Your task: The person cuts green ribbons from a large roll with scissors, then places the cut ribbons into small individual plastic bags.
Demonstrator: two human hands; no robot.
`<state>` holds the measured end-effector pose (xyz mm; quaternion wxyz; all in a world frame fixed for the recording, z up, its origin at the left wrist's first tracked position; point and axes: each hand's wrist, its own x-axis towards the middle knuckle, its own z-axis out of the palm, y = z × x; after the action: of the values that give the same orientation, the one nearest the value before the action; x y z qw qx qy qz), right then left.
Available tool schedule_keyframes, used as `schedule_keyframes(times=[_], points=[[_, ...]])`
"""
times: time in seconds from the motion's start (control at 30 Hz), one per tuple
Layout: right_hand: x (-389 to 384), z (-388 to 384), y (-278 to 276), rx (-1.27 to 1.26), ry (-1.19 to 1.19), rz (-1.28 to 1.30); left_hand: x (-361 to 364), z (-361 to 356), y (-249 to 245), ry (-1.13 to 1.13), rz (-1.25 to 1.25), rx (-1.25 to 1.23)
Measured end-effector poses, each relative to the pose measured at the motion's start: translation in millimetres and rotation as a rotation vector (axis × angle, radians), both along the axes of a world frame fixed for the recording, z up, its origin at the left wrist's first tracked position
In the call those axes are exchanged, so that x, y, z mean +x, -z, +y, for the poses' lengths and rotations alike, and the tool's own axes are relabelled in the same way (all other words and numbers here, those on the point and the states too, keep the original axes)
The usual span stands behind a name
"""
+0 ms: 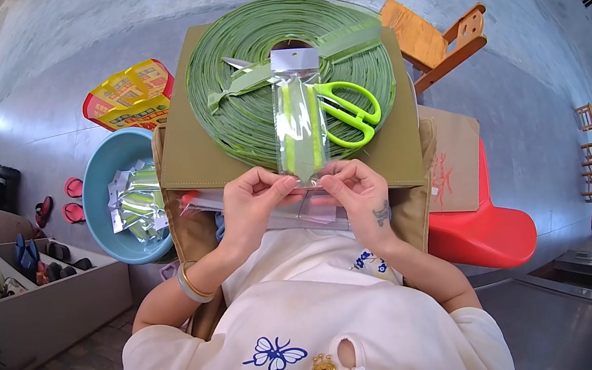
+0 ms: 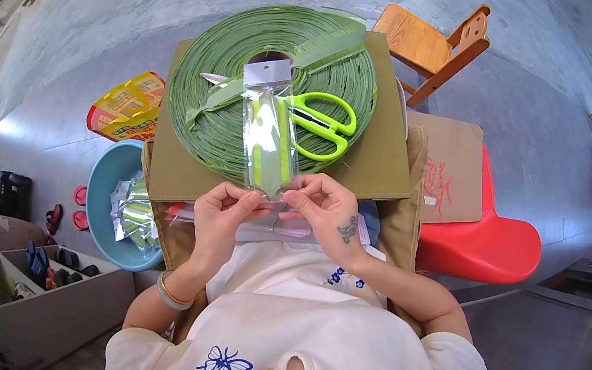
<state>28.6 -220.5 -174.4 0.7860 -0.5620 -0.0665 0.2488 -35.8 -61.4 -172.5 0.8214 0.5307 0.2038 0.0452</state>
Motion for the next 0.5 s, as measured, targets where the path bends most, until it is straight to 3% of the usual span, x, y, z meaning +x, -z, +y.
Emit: schedule_keyframes(times=[0.13,0.5], points=[[0.8,1.2,6.1,0.008,-0.003,0.115,-0.2,-1.6,8.1,-0.034,0.050,-0.114],[3.1,4.8,10.0,0.020,0.062,0.087,-0.7,-6.7,12.3,-0.087,0.067,-0.227]])
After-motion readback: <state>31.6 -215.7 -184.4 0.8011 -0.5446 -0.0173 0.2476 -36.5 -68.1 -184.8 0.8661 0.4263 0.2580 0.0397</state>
